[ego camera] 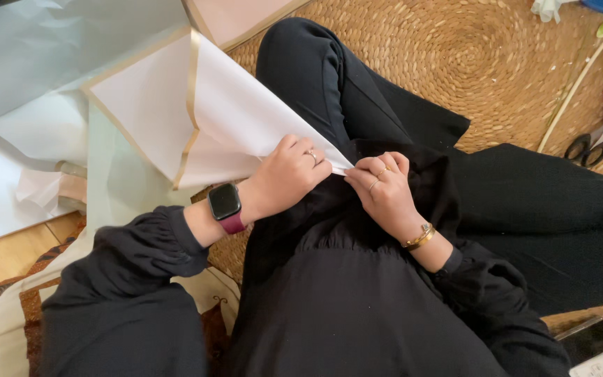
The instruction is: The person folds a large sheet of white and gold paper around the base of a bouquet of flowers by hand.
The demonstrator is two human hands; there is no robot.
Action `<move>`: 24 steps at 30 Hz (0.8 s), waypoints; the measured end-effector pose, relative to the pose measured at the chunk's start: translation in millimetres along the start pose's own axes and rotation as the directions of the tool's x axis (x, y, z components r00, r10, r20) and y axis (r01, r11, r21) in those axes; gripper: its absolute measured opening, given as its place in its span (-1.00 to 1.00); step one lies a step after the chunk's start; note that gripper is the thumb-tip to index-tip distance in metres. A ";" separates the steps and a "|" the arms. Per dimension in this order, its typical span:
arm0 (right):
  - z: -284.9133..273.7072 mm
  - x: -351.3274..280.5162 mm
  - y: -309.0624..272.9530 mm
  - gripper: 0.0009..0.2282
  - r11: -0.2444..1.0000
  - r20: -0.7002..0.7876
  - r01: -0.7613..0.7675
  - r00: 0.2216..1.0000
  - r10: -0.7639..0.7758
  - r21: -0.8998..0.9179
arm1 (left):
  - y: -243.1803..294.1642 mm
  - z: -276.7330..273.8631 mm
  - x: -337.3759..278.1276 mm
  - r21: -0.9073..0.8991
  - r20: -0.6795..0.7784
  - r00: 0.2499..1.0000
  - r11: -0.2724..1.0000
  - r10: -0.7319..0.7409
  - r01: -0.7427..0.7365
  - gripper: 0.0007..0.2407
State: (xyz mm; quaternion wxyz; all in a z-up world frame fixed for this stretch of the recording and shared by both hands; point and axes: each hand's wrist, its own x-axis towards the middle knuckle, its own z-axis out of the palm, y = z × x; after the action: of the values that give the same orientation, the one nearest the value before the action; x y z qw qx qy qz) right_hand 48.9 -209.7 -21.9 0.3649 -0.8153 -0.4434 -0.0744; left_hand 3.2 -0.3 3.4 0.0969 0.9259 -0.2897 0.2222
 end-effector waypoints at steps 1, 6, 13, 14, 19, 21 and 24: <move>0.3 -0.5 1.1 -0.94 0.997 0.026 -0.058 0.998 0.056 0.041 | -1.3 -1.7 4.2 -0.010 0.014 1.000 1.000 -0.013 0.013 -0.81; 3.8 -7.2 8.8 -0.95 0.934 0.127 -0.297 0.953 0.276 0.198 | -6.8 2.2 17.8 -0.081 0.126 0.986 0.989 -0.113 0.124 -0.79; 2.7 -4.7 15.4 -0.97 0.730 0.324 -0.585 0.809 0.491 0.354 | -23.7 21.7 7.8 0.011 0.373 0.924 0.996 -0.083 0.084 -0.78; 1.4 -3.6 15.0 -0.96 0.661 0.365 -0.645 0.763 0.534 0.383 | -26.9 20.4 7.7 0.014 0.405 0.911 0.997 -0.074 0.075 -0.81; -0.4 -5.8 16.1 -0.93 0.599 0.392 -0.692 0.722 0.570 0.402 | -45.1 25.4 16.2 -0.050 0.587 0.808 0.993 -0.056 0.105 -0.81; 0.9 -6.2 19.4 -0.93 0.585 0.394 -0.701 0.713 0.580 0.408 | -52.2 26.5 23.4 -0.041 0.605 0.795 0.996 -0.041 0.082 -0.77; 1.7 -6.0 21.2 -0.94 0.590 0.442 -0.702 0.711 0.547 0.400 | -56.3 12.7 46.6 -0.060 0.826 0.563 0.989 -0.028 0.137 -0.80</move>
State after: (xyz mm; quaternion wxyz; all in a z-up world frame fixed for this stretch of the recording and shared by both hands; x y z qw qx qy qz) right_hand 61.5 -219.8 -37.0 0.5170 -0.7826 -0.1727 0.3006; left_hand 74.5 18.5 11.1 0.0154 0.9278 -0.2705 -0.2563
